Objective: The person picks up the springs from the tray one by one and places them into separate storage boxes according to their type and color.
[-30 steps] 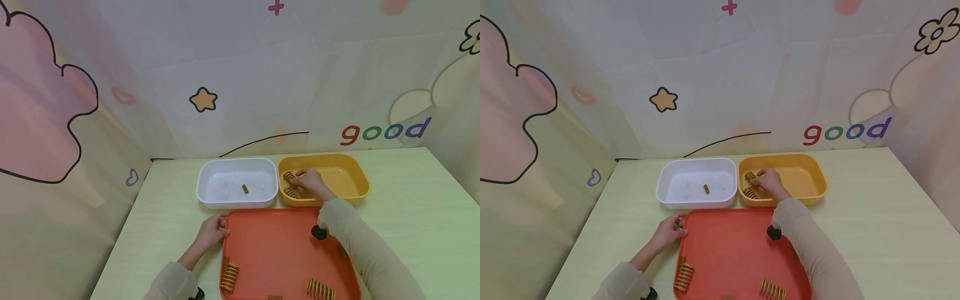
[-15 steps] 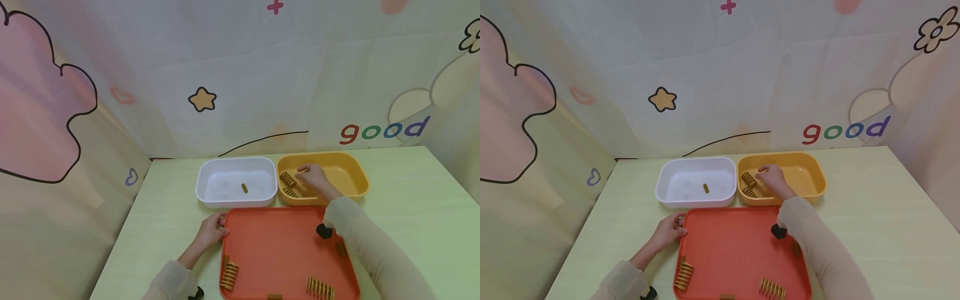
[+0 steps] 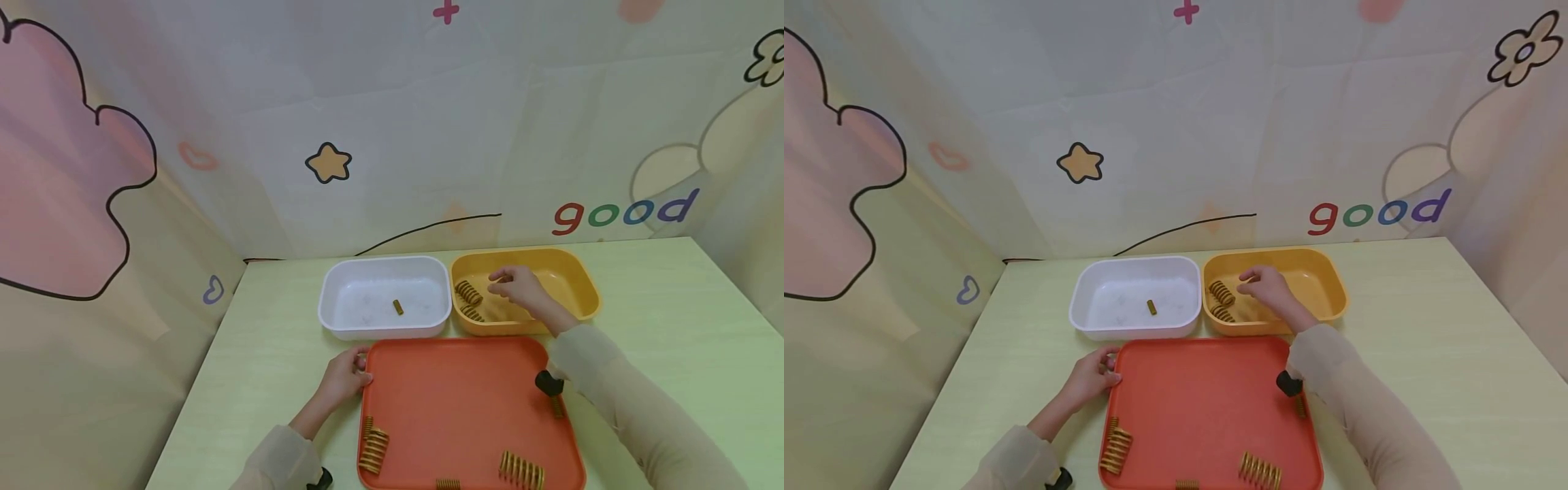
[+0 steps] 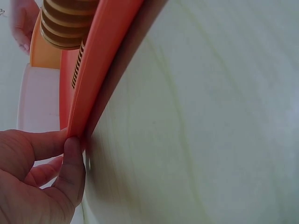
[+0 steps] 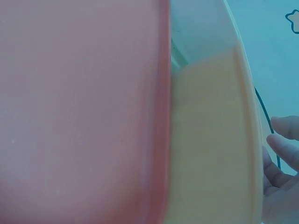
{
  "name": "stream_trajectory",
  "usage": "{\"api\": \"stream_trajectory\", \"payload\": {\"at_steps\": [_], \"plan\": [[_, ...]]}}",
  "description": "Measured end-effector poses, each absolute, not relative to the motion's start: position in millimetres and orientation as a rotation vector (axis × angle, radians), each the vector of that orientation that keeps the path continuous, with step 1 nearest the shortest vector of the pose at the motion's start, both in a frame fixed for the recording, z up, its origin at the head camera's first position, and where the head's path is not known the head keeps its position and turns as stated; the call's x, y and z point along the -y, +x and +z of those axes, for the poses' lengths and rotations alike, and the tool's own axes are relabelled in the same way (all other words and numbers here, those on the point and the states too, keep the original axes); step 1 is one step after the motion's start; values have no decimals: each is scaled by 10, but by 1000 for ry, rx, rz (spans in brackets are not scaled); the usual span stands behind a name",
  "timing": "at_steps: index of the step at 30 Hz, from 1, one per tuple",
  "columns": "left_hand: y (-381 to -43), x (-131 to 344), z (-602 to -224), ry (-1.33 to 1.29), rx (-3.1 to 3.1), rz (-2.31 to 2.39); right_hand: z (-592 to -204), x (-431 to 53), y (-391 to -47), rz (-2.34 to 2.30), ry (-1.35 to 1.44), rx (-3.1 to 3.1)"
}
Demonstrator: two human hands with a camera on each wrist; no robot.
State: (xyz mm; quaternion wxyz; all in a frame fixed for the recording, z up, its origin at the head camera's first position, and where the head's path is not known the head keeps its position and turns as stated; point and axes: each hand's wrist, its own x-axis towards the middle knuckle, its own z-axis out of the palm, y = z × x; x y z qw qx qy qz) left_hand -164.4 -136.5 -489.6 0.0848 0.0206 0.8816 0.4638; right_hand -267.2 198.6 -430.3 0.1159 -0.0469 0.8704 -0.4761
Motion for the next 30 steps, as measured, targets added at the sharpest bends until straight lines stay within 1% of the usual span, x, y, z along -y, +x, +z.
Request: {"api": "stream_trajectory", "payload": {"at_steps": [8,18,30], "plan": [[-1640,1362,-4903,59,-2649,1367,-4298,-2006,-2633,-1379,-182,-2539],[-1648,1373,-4907,64,-2655,1364,-4291,-2062,-2557,-1345,-303,-2552],[-1642,1374,-4904,85,-2656,1355,-4198,-2039,-2424,-1319,-346,-2563]]}}
